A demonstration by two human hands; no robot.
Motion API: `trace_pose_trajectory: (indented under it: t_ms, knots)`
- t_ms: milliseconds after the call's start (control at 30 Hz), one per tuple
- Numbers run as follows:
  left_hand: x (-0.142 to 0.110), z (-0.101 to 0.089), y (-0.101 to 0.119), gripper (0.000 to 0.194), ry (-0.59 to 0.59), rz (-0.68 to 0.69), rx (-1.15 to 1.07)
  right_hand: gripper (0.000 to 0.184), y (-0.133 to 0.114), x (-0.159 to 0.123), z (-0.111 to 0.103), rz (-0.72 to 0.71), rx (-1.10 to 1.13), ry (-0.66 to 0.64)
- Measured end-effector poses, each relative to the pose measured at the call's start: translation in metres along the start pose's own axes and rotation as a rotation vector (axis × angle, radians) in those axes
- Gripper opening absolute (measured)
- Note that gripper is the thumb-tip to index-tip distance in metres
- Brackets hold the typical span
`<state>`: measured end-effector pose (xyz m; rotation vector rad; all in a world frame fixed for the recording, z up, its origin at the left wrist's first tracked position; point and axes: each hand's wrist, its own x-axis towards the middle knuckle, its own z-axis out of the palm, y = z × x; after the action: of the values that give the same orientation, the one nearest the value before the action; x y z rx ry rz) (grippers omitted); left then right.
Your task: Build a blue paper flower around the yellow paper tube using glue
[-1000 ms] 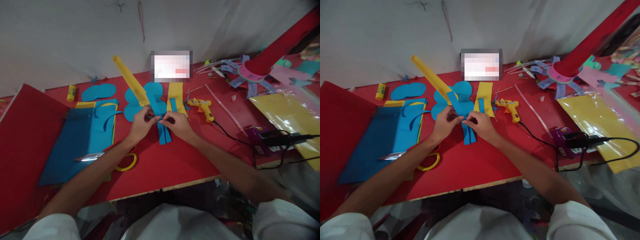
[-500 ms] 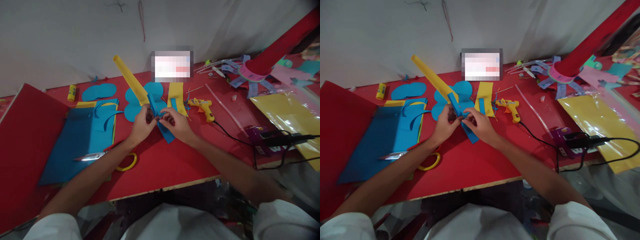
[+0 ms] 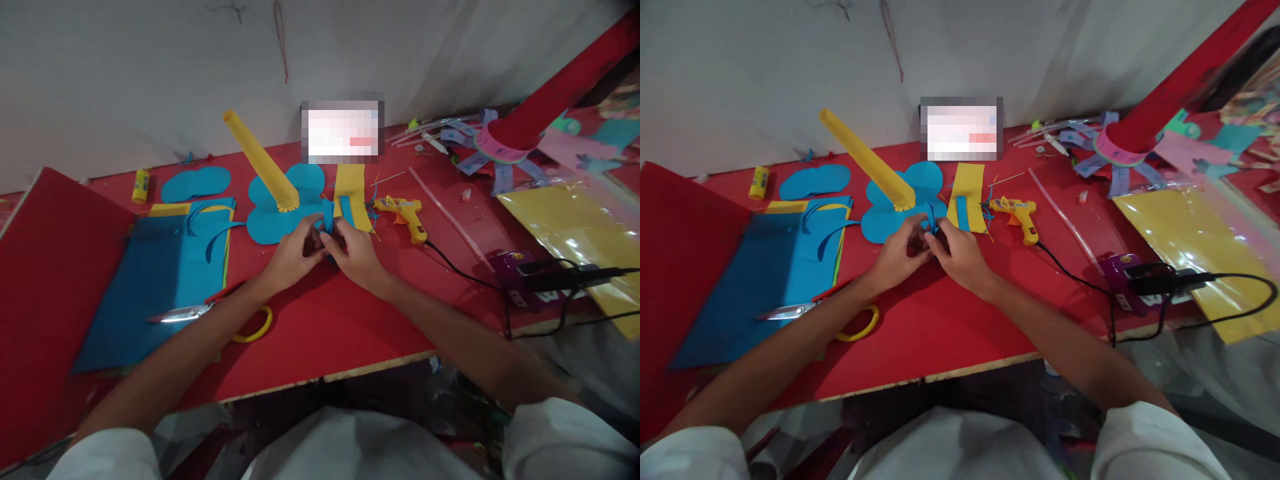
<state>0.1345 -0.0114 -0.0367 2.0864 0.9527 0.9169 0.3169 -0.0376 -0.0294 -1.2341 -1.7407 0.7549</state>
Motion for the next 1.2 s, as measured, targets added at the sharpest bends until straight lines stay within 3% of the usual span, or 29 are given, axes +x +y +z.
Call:
trace_pose_trajectory:
  t_ms: [333,567,933,1067,1200]
  knots:
    - [0.002,-0.002,0.000,0.059,-0.026,-0.045,-0.149,0.045,0.003,0.004,-0.004,0.077,0.239,-0.056]
    - [0.004,-0.004,0.000,0.063,-0.024,-0.059,-0.276,0.049,0.008,0.007,-0.006,0.072,0.344,-0.063]
    - [0.004,-0.005,0.000,0.066,-0.079,-0.067,-0.430,0.050,0.008,0.010,-0.010,0.194,0.655,-0.155]
    - [0.004,-0.005,-0.004,0.053,-0.068,-0.105,-0.452,0.051,0.008,0.011,-0.009,0.201,0.665,-0.108]
    - [0.005,-0.004,-0.004,0.044,0.014,-0.078,-0.381,0.058,0.008,0.012,-0.008,0.080,0.431,0.083]
